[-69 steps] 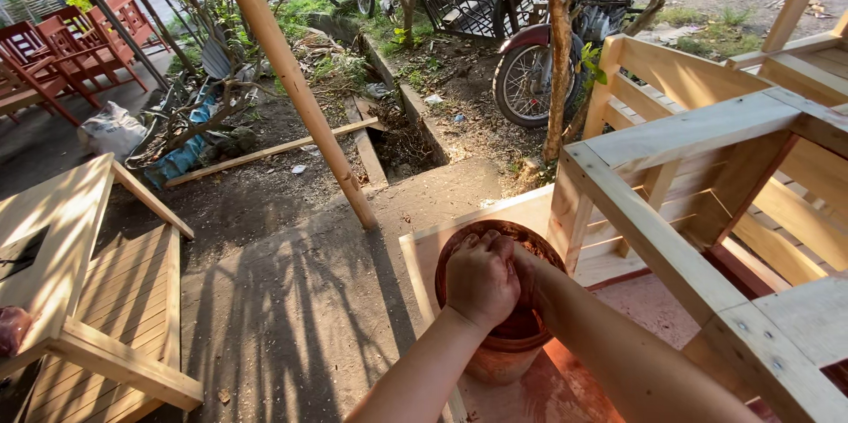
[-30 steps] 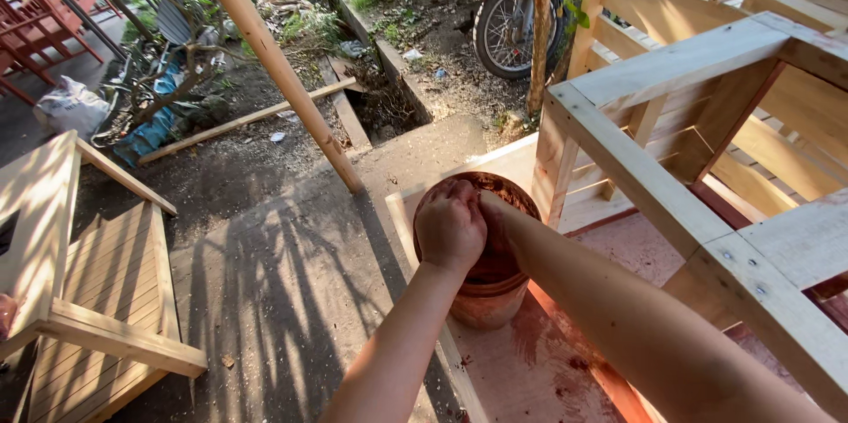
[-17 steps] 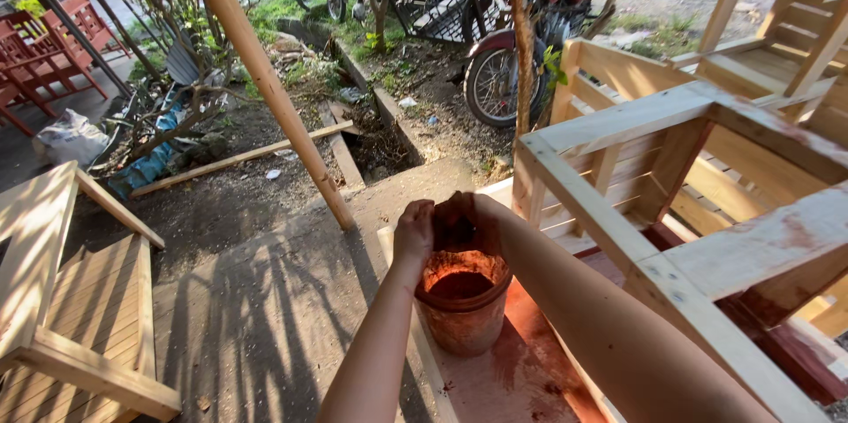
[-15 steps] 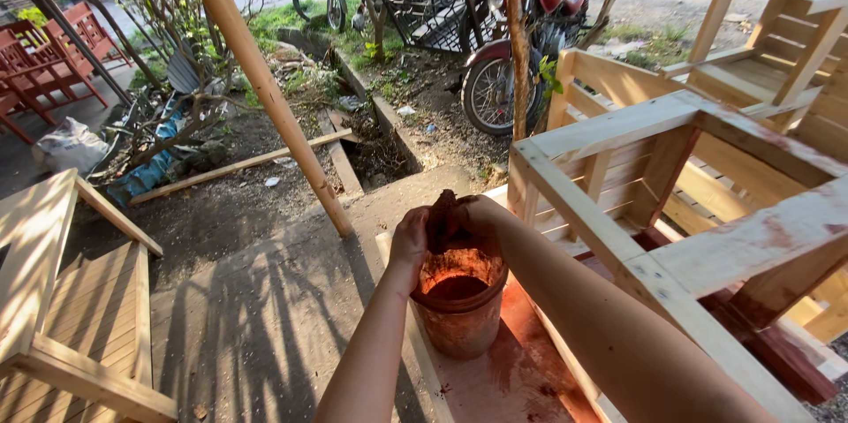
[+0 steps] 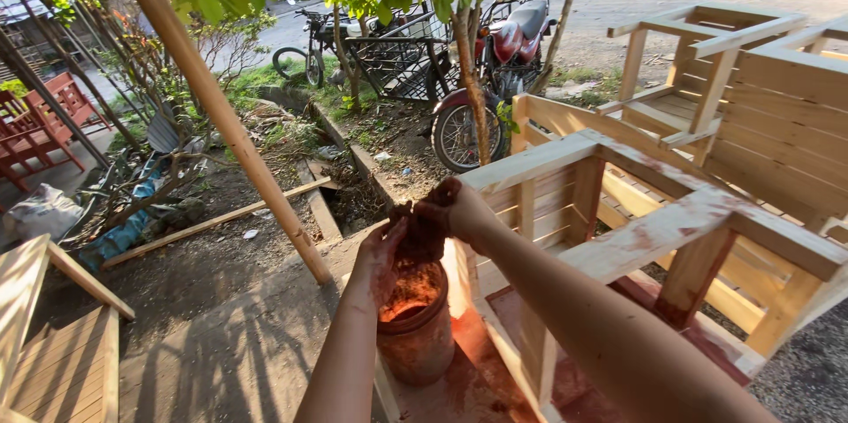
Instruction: The person applies reddish-brown stain to unfinished wooden chair frames, rubbing the stain into the rails and legs with a cloth and with their bare hands. They dip the cloth into a bucket of stain, work over one frame, then move to a second frame and continue coating its surfaces.
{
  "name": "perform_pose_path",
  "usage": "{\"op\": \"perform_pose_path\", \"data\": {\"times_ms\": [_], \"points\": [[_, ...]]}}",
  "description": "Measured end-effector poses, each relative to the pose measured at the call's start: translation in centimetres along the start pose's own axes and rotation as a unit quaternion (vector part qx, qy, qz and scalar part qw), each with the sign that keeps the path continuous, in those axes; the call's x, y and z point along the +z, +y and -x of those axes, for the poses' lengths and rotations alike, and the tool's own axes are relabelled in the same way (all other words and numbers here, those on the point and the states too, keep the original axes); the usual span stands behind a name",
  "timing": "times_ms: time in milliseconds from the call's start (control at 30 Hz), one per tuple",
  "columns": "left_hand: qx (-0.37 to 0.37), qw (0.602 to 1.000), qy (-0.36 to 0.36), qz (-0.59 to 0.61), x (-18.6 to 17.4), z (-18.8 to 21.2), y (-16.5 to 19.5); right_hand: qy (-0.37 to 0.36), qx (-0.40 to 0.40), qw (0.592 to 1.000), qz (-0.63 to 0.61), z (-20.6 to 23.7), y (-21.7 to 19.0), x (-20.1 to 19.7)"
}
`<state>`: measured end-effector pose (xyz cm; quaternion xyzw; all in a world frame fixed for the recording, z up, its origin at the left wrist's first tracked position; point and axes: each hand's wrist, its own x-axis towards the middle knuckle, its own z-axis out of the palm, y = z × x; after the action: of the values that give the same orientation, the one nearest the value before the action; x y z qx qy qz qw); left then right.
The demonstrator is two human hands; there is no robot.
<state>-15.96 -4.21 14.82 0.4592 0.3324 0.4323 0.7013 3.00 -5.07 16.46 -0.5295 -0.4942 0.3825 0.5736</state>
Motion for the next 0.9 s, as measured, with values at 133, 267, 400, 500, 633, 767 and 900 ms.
{"op": "perform_pose_path", "data": {"times_ms": [133, 267, 400, 500, 633, 767, 900], "points": [[0.015, 1.000, 0.004, -0.016, 6.4, 0.0, 2.4, 0.048, -0.026, 0.993, -0.101, -0.8, -3.2, -5.2], [0.060, 0.996, -0.063, 0.030, 12.6, -1.5, 1.5, 0.079, -0.021, 0.973, -0.215, -0.1, -6.3, -11.9], [0.096, 0.993, -0.015, -0.065, 19.0, -6.2, -2.9, -0.060, 0.022, 0.951, -0.301, 1.7, -8.6, -17.4], [0.186, 0.972, 0.026, -0.138, 23.7, -10.3, -4.7, -0.205, 0.126, 0.917, -0.318, 2.1, -10.0, -22.5], [0.114, 0.993, 0.006, -0.033, 28.9, -11.1, -6.7, -0.223, 0.120, 0.939, -0.233, 1.7, -8.5, -28.1], [0.029, 0.997, 0.029, -0.067, 32.0, -10.1, -6.4, -0.226, 0.020, 0.936, -0.268, -1.0, -5.3, -31.1], [0.023, 0.980, 0.079, -0.183, 31.7, -11.2, -6.3, -0.110, 0.071, 0.945, -0.300, -5.0, -2.8, -33.3]]}}
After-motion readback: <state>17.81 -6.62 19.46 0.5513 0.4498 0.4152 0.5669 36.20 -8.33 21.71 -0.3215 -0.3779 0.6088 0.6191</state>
